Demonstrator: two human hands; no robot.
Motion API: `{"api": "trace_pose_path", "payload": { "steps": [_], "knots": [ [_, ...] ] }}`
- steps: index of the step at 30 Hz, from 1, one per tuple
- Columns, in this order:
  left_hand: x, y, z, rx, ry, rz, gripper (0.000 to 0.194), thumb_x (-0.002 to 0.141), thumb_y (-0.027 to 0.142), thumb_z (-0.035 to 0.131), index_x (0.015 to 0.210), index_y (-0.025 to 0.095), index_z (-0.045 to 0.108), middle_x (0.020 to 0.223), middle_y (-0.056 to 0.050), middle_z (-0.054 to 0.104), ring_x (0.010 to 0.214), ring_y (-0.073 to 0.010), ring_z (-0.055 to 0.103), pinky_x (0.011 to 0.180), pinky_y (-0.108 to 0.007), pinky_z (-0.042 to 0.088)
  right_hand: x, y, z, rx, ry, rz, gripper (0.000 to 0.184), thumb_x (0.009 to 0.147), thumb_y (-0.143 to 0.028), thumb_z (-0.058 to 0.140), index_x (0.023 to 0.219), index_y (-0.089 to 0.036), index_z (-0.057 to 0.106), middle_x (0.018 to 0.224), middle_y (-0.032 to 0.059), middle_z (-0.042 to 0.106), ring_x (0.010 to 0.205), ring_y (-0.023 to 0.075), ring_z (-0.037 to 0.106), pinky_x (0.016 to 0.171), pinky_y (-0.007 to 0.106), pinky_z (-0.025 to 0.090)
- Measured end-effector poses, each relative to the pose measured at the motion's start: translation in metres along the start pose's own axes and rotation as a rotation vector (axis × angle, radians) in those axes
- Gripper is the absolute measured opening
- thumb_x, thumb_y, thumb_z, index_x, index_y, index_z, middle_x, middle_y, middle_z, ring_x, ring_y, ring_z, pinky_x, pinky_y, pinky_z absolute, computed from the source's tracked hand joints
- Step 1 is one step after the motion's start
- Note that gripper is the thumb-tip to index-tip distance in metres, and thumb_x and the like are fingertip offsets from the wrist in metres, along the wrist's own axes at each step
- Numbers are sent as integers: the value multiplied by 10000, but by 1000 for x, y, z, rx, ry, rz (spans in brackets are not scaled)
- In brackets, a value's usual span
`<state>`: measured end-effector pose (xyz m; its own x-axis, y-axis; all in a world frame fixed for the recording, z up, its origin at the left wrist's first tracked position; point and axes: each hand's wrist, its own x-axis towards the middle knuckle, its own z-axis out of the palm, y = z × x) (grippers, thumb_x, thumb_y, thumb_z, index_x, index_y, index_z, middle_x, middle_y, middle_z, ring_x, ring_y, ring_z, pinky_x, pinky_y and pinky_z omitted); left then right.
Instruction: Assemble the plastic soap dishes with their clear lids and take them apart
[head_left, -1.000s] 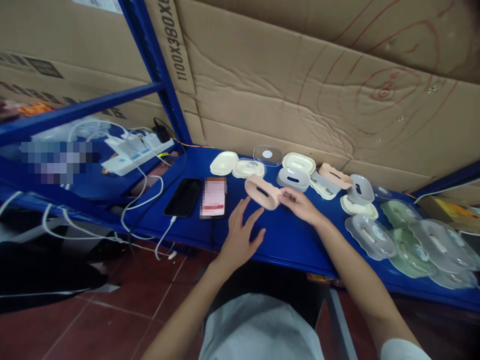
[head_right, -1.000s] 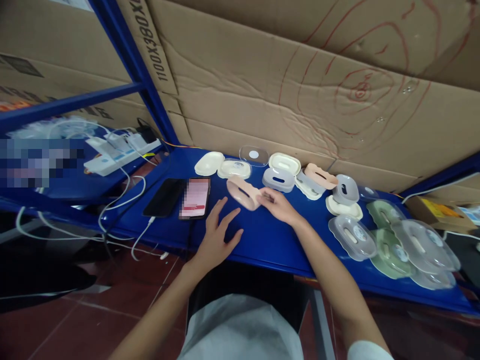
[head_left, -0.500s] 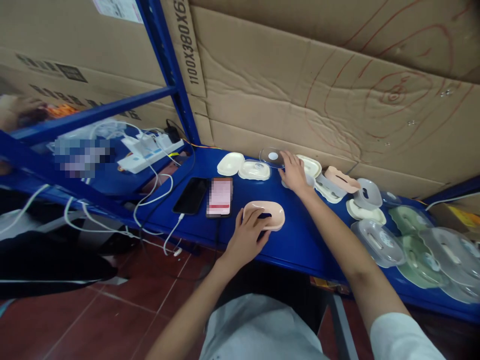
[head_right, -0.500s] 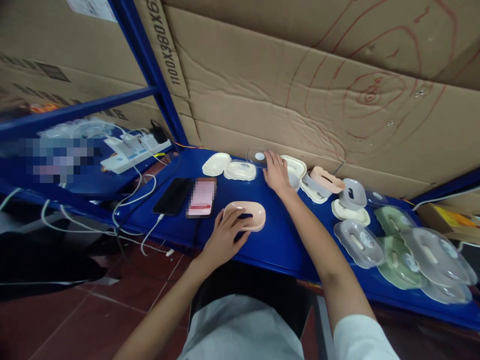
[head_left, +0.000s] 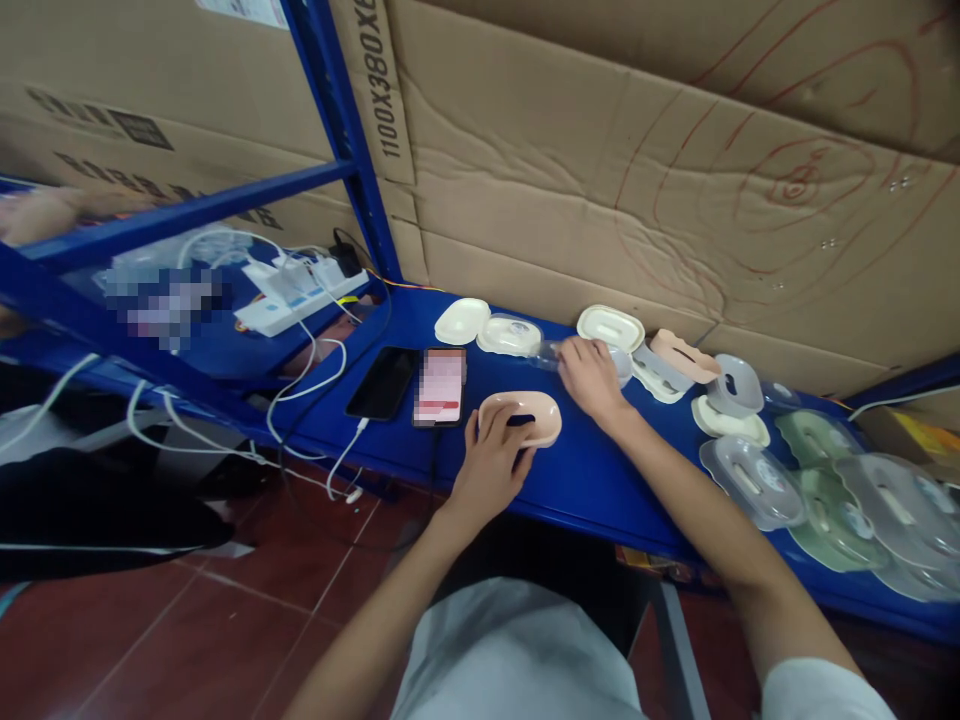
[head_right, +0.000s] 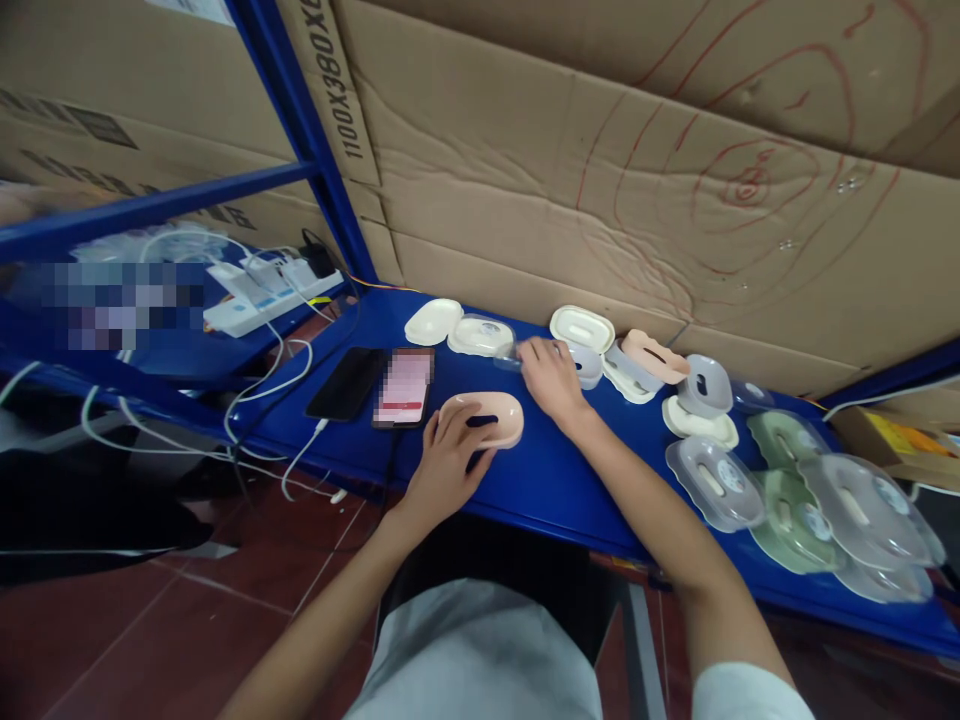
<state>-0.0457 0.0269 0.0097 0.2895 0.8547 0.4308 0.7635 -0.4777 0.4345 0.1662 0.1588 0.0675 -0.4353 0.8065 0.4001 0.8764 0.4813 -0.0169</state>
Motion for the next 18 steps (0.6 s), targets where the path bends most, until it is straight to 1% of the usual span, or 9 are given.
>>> {"api": "trace_pose_path", "payload": {
  "steps": [2,4,6,8,10,12,15,18],
  "knots": [
    [0,1,2,27,43,-39,296,1032,234,591,1311,242,691,1587,-169,530,1540,-391,430,1255,-689,288,-44,0,-9,6,-15,-32,284,1067,-166,401,1141,-196,673,1162,146,722,1143,308,636,1080,467,407],
    [0,2,4,44,78,-67,299,1039,236,573,1313,247,695,1610,-175,510,1552,-407,414,1247,-714,279,-83,3,-16,22,-33,-60,268,1090,-216,421,1167,-209,678,1188,135,737,1146,294,661,1066,463,431],
    [0,3,5,62,106,-81,300,1049,239,554,1312,256,697,1616,-171,511,1556,-408,413,1252,-733,247,-113,7,-21,50,-58,-90,231,1093,-316,503,1221,-234,678,1246,124,741,1190,292,672,1060,465,459],
    [0,3,5,78,111,-78,317,1057,223,526,1325,259,690,1606,-170,527,1551,-403,425,1253,-742,233,-130,13,-24,115,-80,-102,261,1065,-412,590,1265,-270,678,1310,108,736,1245,294,672,1073,474,481],
    [0,3,5,87,96,-64,361,1053,179,497,1358,262,671,1601,-172,531,1553,-398,425,1249,-740,247,-136,20,-26,175,-80,-78,288,1060,-447,595,1290,-297,682,1339,91,737,1271,291,673,1091,482,490],
    [0,2,5,93,79,-49,430,1038,128,476,1409,271,640,1620,-177,508,1568,-397,407,1246,-743,250,-130,32,-28,189,-43,-9,307,1095,-426,509,1306,-292,687,1330,96,745,1265,292,678,1096,492,489],
    [1,1,6,86,63,-32,505,1018,72,453,1453,275,610,1638,-185,479,1587,-401,378,1246,-759,234,-110,54,-27,151,18,107,395,1117,-366,394,1367,-237,671,1386,142,719,1309,327,648,1088,530,477],
    [1,0,6,52,40,-13,487,1022,64,438,1429,263,620,1616,-182,499,1577,-377,402,1262,-727,253,-85,76,-15,135,24,162,442,1091,-353,433,1459,-202,624,1517,168,638,1417,370,563,1131,594,427]
  ]
}}
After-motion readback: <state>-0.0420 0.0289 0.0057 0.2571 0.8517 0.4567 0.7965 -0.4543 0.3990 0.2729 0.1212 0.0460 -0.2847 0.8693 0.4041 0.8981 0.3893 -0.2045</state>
